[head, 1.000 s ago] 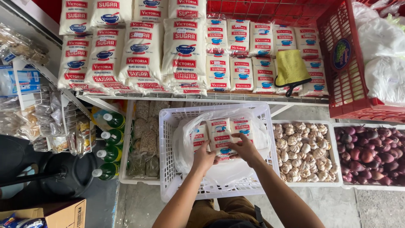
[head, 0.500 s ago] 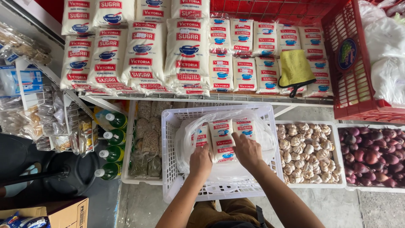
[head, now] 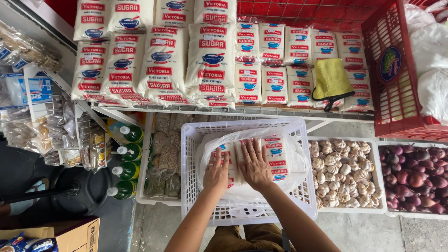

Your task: The person wipes several sugar packets with a small yellow sponge and places them into a white plastic bag within a basket.

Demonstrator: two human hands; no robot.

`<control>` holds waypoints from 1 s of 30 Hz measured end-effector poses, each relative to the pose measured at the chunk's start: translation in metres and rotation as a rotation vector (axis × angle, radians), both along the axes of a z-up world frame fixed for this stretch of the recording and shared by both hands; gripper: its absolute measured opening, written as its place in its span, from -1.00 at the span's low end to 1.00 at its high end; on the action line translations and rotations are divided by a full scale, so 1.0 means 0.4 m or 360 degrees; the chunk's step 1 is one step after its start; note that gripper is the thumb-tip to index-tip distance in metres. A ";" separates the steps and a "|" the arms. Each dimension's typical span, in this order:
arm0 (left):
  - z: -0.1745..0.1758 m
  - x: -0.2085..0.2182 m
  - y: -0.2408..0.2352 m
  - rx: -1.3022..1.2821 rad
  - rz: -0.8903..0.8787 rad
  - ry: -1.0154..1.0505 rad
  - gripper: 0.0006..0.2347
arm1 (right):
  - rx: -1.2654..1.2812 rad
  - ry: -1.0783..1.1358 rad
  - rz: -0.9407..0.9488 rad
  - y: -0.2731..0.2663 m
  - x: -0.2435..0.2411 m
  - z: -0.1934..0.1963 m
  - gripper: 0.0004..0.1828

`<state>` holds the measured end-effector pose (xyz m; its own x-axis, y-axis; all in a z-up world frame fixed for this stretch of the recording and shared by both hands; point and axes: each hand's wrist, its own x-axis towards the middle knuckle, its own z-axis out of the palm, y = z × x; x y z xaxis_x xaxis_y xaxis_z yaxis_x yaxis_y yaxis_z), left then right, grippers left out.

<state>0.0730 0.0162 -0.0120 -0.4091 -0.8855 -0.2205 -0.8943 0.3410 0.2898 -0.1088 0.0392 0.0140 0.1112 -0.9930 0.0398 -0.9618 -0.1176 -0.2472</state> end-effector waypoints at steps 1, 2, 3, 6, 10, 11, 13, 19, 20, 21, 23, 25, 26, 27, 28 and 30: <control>0.014 0.004 -0.002 -0.0003 0.0000 -0.0001 -0.32 | -0.0003 -0.0001 0.0000 -0.001 0.001 -0.003 -0.23; 0.029 0.008 -0.004 0.0056 -0.0027 0.0014 -0.28 | -0.0037 -0.0028 0.0013 -0.002 0.002 -0.005 -0.23; 0.044 0.012 -0.007 0.0115 -0.0055 0.0029 -0.24 | -0.0070 -0.0056 0.0025 -0.003 0.004 -0.006 -0.23; 0.040 0.007 -0.004 0.0150 -0.0050 0.0045 -0.20 | -0.0057 -0.0063 0.0028 -0.012 0.009 -0.002 -0.24; -0.007 0.007 0.000 0.0033 -0.0061 0.0030 -0.22 | -0.0037 -0.0026 0.0023 -0.021 0.010 -0.008 -0.23; 0.033 0.004 -0.002 0.0069 -0.0055 0.0020 -0.22 | -0.0029 -0.0013 0.0021 -0.020 0.012 -0.011 -0.23; 0.062 0.000 -0.003 0.0104 -0.0054 0.0010 -0.23 | -0.0021 -0.0001 0.0015 -0.016 0.014 -0.013 -0.22; 0.090 -0.031 -0.033 0.0104 -0.0053 -0.0168 -0.41 | -0.0071 -0.0064 0.0053 0.045 0.020 0.061 -0.22; 0.091 -0.036 -0.041 0.0128 -0.0032 -0.0197 -0.46 | 0.0025 -0.0088 0.0135 0.072 0.022 0.079 -0.22; 0.090 -0.046 -0.048 0.0151 -0.0005 -0.0222 -0.50 | 0.0121 -0.0109 0.0221 0.098 0.021 0.097 -0.21; 0.141 -0.075 -0.060 0.0131 -0.0017 -0.0183 -0.54 | 0.0247 -0.0121 0.0324 0.132 -0.002 0.112 -0.27; 0.159 -0.112 -0.075 0.0091 -0.0029 -0.0142 -0.58 | 0.0357 -0.0129 0.0427 0.135 -0.041 0.139 -0.32; 0.152 -0.136 -0.083 0.0012 -0.0052 -0.0059 -0.60 | 0.0366 -0.0294 0.0420 0.122 -0.069 0.159 -0.40; 0.144 -0.160 -0.094 -0.0069 -0.0076 0.0022 -0.63 | 0.0371 -0.0461 0.0415 0.108 -0.098 0.179 -0.48; 0.167 -0.186 -0.103 -0.0094 -0.0085 0.0031 -0.63 | 0.0346 -0.0450 0.0408 0.078 -0.133 0.218 -0.48; 0.209 -0.242 -0.118 -0.0241 -0.0159 0.0285 -0.67 | 0.0230 -0.0755 0.0042 0.021 -0.206 0.297 -0.59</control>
<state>-0.0236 -0.0312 0.0716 -0.5166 -0.8562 -0.0043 -0.7931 0.4766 0.3792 -0.1914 0.0476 0.1326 0.1391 -0.9892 -0.0455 -0.7364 -0.0726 -0.6726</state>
